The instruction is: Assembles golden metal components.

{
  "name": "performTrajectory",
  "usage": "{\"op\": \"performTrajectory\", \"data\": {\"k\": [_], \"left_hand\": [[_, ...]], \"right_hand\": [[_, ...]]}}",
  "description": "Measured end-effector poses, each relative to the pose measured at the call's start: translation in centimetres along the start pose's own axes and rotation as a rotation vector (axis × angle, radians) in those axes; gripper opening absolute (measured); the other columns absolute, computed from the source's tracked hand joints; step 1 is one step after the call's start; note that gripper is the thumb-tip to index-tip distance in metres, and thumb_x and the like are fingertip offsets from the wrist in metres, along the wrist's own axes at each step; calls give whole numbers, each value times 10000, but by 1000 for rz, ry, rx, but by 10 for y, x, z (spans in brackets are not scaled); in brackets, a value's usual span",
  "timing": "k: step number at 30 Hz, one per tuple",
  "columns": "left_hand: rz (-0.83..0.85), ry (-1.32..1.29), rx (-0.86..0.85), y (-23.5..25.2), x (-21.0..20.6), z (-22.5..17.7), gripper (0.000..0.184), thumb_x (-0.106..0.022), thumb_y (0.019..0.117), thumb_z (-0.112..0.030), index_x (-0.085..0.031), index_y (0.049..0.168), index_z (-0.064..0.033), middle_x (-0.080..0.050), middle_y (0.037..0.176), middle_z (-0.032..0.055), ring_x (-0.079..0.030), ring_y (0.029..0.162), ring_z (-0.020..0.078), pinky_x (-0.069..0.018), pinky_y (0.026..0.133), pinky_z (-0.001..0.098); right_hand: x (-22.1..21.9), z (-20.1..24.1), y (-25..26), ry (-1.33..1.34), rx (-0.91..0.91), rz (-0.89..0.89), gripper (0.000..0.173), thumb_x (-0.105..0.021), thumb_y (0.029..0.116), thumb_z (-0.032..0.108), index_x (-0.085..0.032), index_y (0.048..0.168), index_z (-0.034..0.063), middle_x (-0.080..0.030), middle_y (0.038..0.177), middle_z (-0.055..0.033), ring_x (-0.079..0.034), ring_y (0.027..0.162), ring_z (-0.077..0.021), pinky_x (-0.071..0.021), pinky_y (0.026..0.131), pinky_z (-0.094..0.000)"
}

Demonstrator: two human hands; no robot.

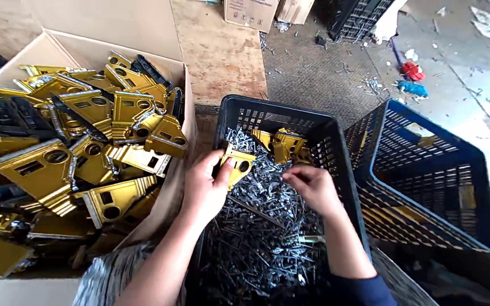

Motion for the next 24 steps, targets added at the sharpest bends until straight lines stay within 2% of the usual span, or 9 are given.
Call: {"op": "performTrajectory", "data": {"k": [2,4,9,13,16,19,21,23,24], "left_hand": [[70,-118,76,-4,-7,2,224,-587,1046,-250,-691,1199,-124,-709,984,6,-677,803,68,-586,719,301],[156,-298,142,-11,-17,3,200,-584,1048,-246,-692,1162,-121,-706,945,-1,-669,816,73,-565,739,283],[292,-496,142,-24,-30,-3,192,-613,1029,-217,-696,1140,-84,-708,988,31,-683,903,117,-584,828,326],[227,-426,183,-30,-24,-3,313,-528,1065,-349,-700,1136,-96,-696,996,22,-645,917,99,-534,830,337],[133,-422,183,-28,-20,1,359,-511,1069,-386,-725,1056,-98,-696,899,8,-646,849,94,-534,794,332],[91,-457,139,-26,-15,-3,297,-540,1065,-307,-732,982,-96,-704,846,-13,-651,806,77,-541,773,302],[106,-454,119,-27,-14,-8,291,-537,1066,-290,-720,945,-98,-670,805,-18,-621,759,68,-520,720,284],[194,-536,142,-29,-16,-13,311,-499,1079,-301,-717,1005,-92,-691,872,-6,-646,820,76,-545,763,302],[268,-611,150,-32,-18,-17,328,-468,1088,-313,-716,1043,-102,-710,910,-3,-671,846,78,-574,775,296]], "right_hand": [[21,36,-7,185,164,-149,120,-649,973,146,-736,1011,72,-689,817,62,-598,656,8,-521,595,-190],[30,64,-12,263,294,-247,109,-646,983,114,-735,1010,56,-711,910,47,-615,715,19,-526,631,-161],[10,81,-17,141,402,-310,151,-661,978,146,-746,1008,24,-696,872,-18,-587,674,-25,-512,595,-198],[-7,97,-32,-158,556,-370,212,-678,962,222,-788,971,41,-662,749,-50,-604,664,-103,-521,611,-259],[-15,103,-40,-294,600,-365,225,-655,989,263,-804,1014,96,-647,727,-56,-614,676,-162,-521,623,-317],[-20,91,-39,-164,428,-178,323,-527,1046,234,-748,1253,123,-617,877,-28,-570,772,-92,-498,677,-252],[-23,77,-37,59,286,-60,333,-514,1036,183,-735,1277,119,-622,1059,-25,-578,940,-67,-509,786,-219],[-24,73,-34,302,243,38,339,-545,1014,216,-740,1257,84,-585,1376,-85,-574,1205,-124,-531,973,-290],[-28,75,-34,459,246,117,401,-577,1010,312,-707,1309,77,-509,1510,-89,-540,1312,-149,-520,1038,-329]]}}
Point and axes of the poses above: each hand's wrist, its own y-axis towards the middle knuckle, its own x-axis out of the back of the hand, z = x × y, the point moved 8 cm from there along y, towards the middle knuckle
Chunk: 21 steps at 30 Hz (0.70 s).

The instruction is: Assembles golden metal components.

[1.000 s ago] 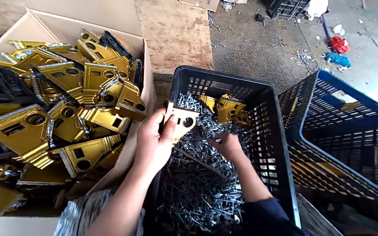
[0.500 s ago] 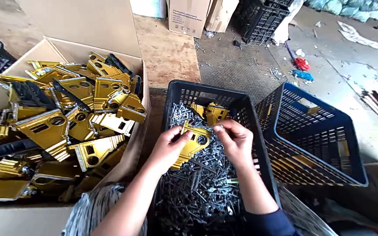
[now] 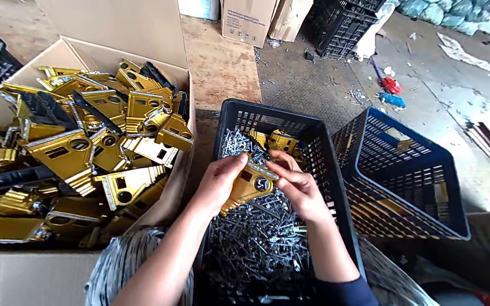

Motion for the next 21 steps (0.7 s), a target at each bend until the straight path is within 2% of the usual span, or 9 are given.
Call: {"op": "performTrajectory", "data": {"k": [2,4,7,11,13,14,17,19,21], "left_hand": [[161,-150,35,-4,-13,-1,372,-411,1101,-339,-715,1075,-127,-728,943,10,-698,853,92,-603,761,286],[239,-240,66,-4,-22,3,392,-393,1101,-368,-711,1123,-139,-731,975,20,-704,868,101,-608,767,288],[231,-241,100,1,-18,10,398,-384,1100,-395,-693,1162,-152,-725,993,23,-701,884,106,-603,767,288],[60,-147,163,9,-4,21,445,-365,1099,-446,-685,1195,-152,-721,1021,37,-695,915,138,-596,790,339],[-93,-91,239,12,5,29,537,-330,1078,-546,-655,1266,-162,-710,1093,58,-691,968,171,-593,818,393],[-152,-72,287,12,9,31,600,-318,1054,-614,-629,1318,-174,-694,1160,72,-677,1018,193,-577,843,425],[-154,-33,305,15,12,34,683,-473,967,-699,-544,1414,-187,-682,1197,77,-681,1009,199,-587,821,420],[-128,-69,282,17,9,35,616,-762,904,-367,-493,1411,-142,-674,1113,90,-682,855,189,-598,699,350],[-149,-95,290,18,9,37,681,-806,836,-113,-445,1414,-116,-646,1134,118,-674,844,204,-593,676,343]], "right_hand": [[-15,1,5,350,5,146,772,-698,921,539,-496,1527,106,-453,1585,-32,-528,1353,-150,-517,1062,-369],[-26,1,13,565,-8,153,1016,-825,797,525,-303,1608,207,-589,1440,10,-638,1176,-114,-571,944,-321],[-33,-8,22,703,-37,100,1016,-875,752,398,-256,1553,317,-637,1333,8,-678,1081,-136,-597,870,-324],[-35,-56,25,611,-195,187,1113,-759,796,669,-132,1618,257,-621,1402,5,-658,1173,-159,-589,930,-386],[-25,-114,14,136,-400,201,773,-701,926,412,-391,1547,71,-689,1267,-17,-676,1081,-118,-583,909,-335],[-22,-147,8,-202,-545,261,558,-725,940,257,-568,1423,27,-693,1259,-103,-670,1105,-201,-556,957,-410],[-40,-223,-17,-846,-834,505,369,-684,951,239,-703,1299,118,-596,1413,-203,-512,1358,-423,-435,1072,-659],[-46,-225,-22,-904,-783,471,327,-618,979,231,-715,1273,124,-613,1397,-176,-539,1338,-402,-463,1050,-631],[-39,-200,-15,-824,-669,304,284,-646,981,218,-742,1198,62,-692,1255,-185,-636,1215,-380,-494,1024,-602]]}}
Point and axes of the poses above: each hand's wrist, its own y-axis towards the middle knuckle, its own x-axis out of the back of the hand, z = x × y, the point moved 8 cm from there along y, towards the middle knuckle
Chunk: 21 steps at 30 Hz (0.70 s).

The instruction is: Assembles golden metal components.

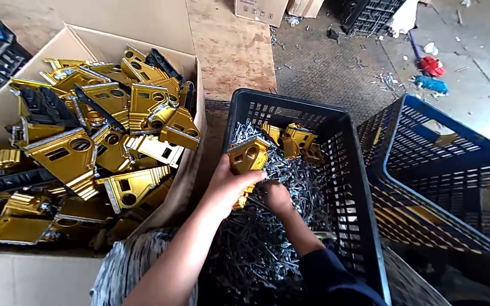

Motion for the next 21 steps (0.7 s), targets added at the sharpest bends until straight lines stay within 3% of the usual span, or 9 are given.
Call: {"op": "performTrajectory", "data": {"k": [3,5,6,8,12,15,18,19,21], "left_hand": [[-6,-104,12,1,0,5,681,-756,879,-98,-399,1454,-172,-634,1089,103,-658,796,187,-578,651,322],[24,-189,31,1,-6,5,632,-743,934,-164,-387,1454,-207,-630,1014,90,-646,727,166,-573,618,298],[47,-228,46,-1,-10,6,604,-723,955,-193,-385,1456,-211,-627,985,89,-645,712,163,-579,618,296],[119,-278,56,-4,-17,8,602,-682,986,-228,-350,1488,-200,-645,991,110,-673,751,186,-602,677,322],[294,-257,-1,-16,-27,5,807,-778,846,-34,-298,1481,-168,-651,1049,88,-673,796,157,-592,709,282],[363,-155,-23,-25,-29,3,932,-755,746,101,-278,1501,-167,-646,1151,103,-686,907,178,-601,763,303],[438,-36,-35,-30,-34,4,950,-731,730,68,-249,1508,-183,-657,1056,100,-685,811,167,-596,689,291],[461,-18,-31,-31,-35,5,942,-724,727,60,-253,1504,-189,-654,1027,99,-674,767,162,-585,653,281],[483,16,-34,-31,-34,6,941,-725,719,48,-258,1496,-201,-656,1050,97,-686,780,164,-596,658,283]], "right_hand": [[63,15,-35,525,112,-409,204,-796,875,138,-742,979,-30,-735,833,-126,-707,722,-216,-603,727,-410],[93,32,-60,1189,179,-419,90,-729,883,-29,-692,948,20,-699,740,-50,-649,582,-104,-584,575,-263],[104,46,-71,1444,223,-357,122,-670,909,-55,-704,968,46,-710,755,-57,-660,586,-106,-588,569,-257],[118,71,-87,1566,325,-304,150,-650,926,-45,-726,995,63,-739,791,-81,-697,616,-129,-610,589,-276],[131,84,-104,1128,519,-631,127,-743,864,-14,-736,968,59,-725,850,-7,-661,685,-58,-578,617,-229],[134,86,-115,942,655,-826,126,-827,840,152,-734,925,142,-598,1121,4,-604,1003,-86,-569,807,-233],[130,89,-109,1106,735,-646,558,-819,838,148,-546,1324,147,-475,1481,-70,-525,1337,-220,-562,1014,-402],[127,91,-107,1194,745,-555,659,-792,842,79,-467,1409,162,-514,1452,-64,-571,1286,-214,-565,1004,-417],[124,92,-104,1314,710,-465,665,-717,829,-47,-442,1380,204,-621,1318,-40,-654,1157,-184,-584,951,-393]]}}
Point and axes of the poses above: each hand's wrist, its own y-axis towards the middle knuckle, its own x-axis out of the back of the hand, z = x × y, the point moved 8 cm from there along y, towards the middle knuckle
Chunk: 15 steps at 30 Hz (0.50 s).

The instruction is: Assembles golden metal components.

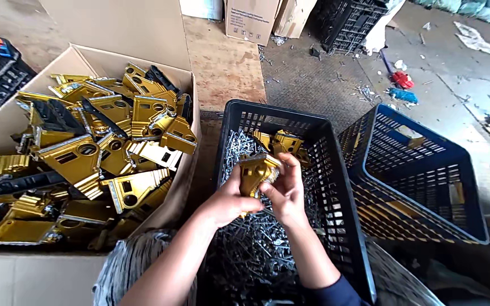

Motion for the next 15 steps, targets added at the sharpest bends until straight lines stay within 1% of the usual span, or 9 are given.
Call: {"op": "performTrajectory", "data": {"k": [3,5,6,7,8,9,11,13,15], "left_hand": [[25,-85,-25,-1,-5,0,929,-715,770,63,-227,1517,-193,-651,1041,89,-679,776,155,-593,674,271],[32,-233,-44,-1,-8,-2,776,-658,800,39,-295,1449,-183,-635,952,51,-631,693,97,-537,587,213],[31,-330,-44,-3,-7,-3,612,-623,822,-4,-389,1361,-172,-620,949,34,-597,665,67,-496,543,184],[15,-430,-34,-3,-4,-3,374,-609,849,-81,-516,1205,-146,-640,932,30,-593,632,49,-485,510,167],[15,-519,-27,-3,0,-4,219,-623,905,-183,-590,1110,-113,-651,944,42,-594,610,46,-495,500,163],[10,-567,-27,-4,5,-6,219,-609,943,-273,-597,1080,-103,-647,970,52,-601,607,51,-516,507,168],[-83,-556,-58,-5,14,-10,261,-514,982,-317,-589,1122,-110,-651,1022,74,-634,655,93,-562,562,216],[-169,-439,-130,-5,21,-16,308,-481,937,-283,-611,1174,-134,-689,1079,80,-685,802,148,-594,699,299],[-238,-335,-192,-4,26,-22,282,-425,919,-198,-594,1134,-131,-702,1016,51,-698,887,156,-592,794,351]], "right_hand": [[0,1,4,67,-63,14,630,-673,863,-33,-406,1373,223,-619,1318,-21,-660,1137,-173,-586,929,-380],[8,-10,12,-22,-173,52,709,-727,908,212,-316,1486,224,-589,1315,13,-629,1138,-136,-567,935,-365],[19,-24,12,-168,-256,77,732,-709,914,298,-314,1518,171,-582,1288,-3,-618,1103,-128,-558,914,-356],[33,-43,6,-399,-351,118,660,-660,938,286,-387,1501,76,-609,1248,-70,-631,1058,-160,-560,893,-372],[49,-68,-5,-681,-492,198,578,-667,964,284,-492,1448,22,-656,1220,-140,-658,1050,-231,-560,913,-430],[63,-96,-24,-984,-685,329,550,-673,978,335,-557,1416,22,-674,1228,-196,-665,1099,-325,-534,967,-531],[79,-136,-72,-1406,-993,587,466,-637,984,305,-604,1370,45,-613,1359,-245,-571,1274,-453,-430,1032,-692],[81,-140,-101,-1559,-1028,647,404,-582,990,167,-593,1379,62,-567,1437,-205,-527,1334,-438,-434,1037,-671],[78,-116,-102,-1578,-979,580,366,-531,1035,200,-597,1370,70,-616,1383,-195,-583,1281,-421,-478,1001,-642]]}}
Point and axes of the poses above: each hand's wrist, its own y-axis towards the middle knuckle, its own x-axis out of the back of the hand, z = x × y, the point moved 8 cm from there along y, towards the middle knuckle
